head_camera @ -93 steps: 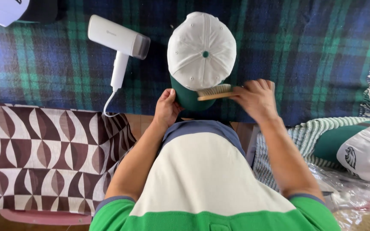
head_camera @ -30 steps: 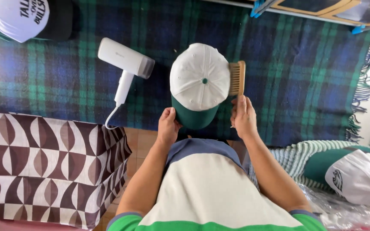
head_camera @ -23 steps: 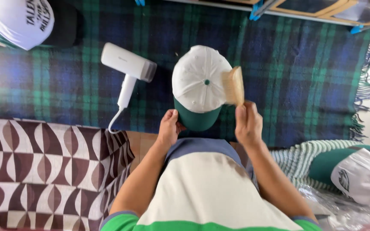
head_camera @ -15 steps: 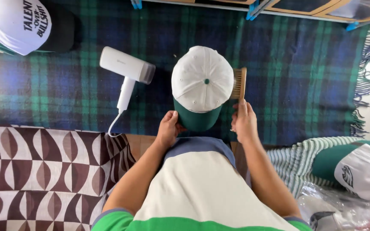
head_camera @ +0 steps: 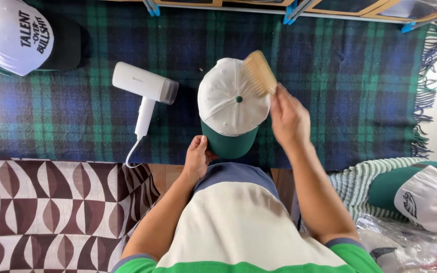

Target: Brushing a baseball cap with a wooden brush to clean the exterior and interior surfaces.

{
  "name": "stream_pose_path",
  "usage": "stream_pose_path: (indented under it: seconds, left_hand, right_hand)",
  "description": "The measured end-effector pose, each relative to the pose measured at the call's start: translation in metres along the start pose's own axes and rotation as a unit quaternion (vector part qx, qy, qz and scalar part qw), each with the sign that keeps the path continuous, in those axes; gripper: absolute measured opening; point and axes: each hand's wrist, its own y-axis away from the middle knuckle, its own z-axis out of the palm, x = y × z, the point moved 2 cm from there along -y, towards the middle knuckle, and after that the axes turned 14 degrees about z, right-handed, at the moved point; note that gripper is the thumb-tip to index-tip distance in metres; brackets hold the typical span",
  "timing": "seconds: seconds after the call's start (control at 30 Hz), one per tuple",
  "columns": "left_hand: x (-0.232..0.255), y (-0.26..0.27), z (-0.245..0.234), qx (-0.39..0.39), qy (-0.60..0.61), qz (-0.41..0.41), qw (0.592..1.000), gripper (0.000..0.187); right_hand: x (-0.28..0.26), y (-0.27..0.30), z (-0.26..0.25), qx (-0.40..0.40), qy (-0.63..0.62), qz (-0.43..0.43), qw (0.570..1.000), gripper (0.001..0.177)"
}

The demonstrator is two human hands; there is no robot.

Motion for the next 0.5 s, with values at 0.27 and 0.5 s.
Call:
stream_pose_path:
  seconds: [0.27, 0.5]
  left_hand:
    - [-0.026, -0.028, -0.015, -0.007, -0.022, 0.025, 0.999, 0.018]
    - [-0.009, -0.012, -0.014, -0.02, -0.01, -0.02, 1.0, 0.018]
  right_hand:
    - [-0.011, -0.02, -0.026, -0.05, -0.033, -0.006, 0.998, 0.026]
    - [0.056, -0.049, 0.019, -0.273, 0.011, 0.333, 0.902, 0.044]
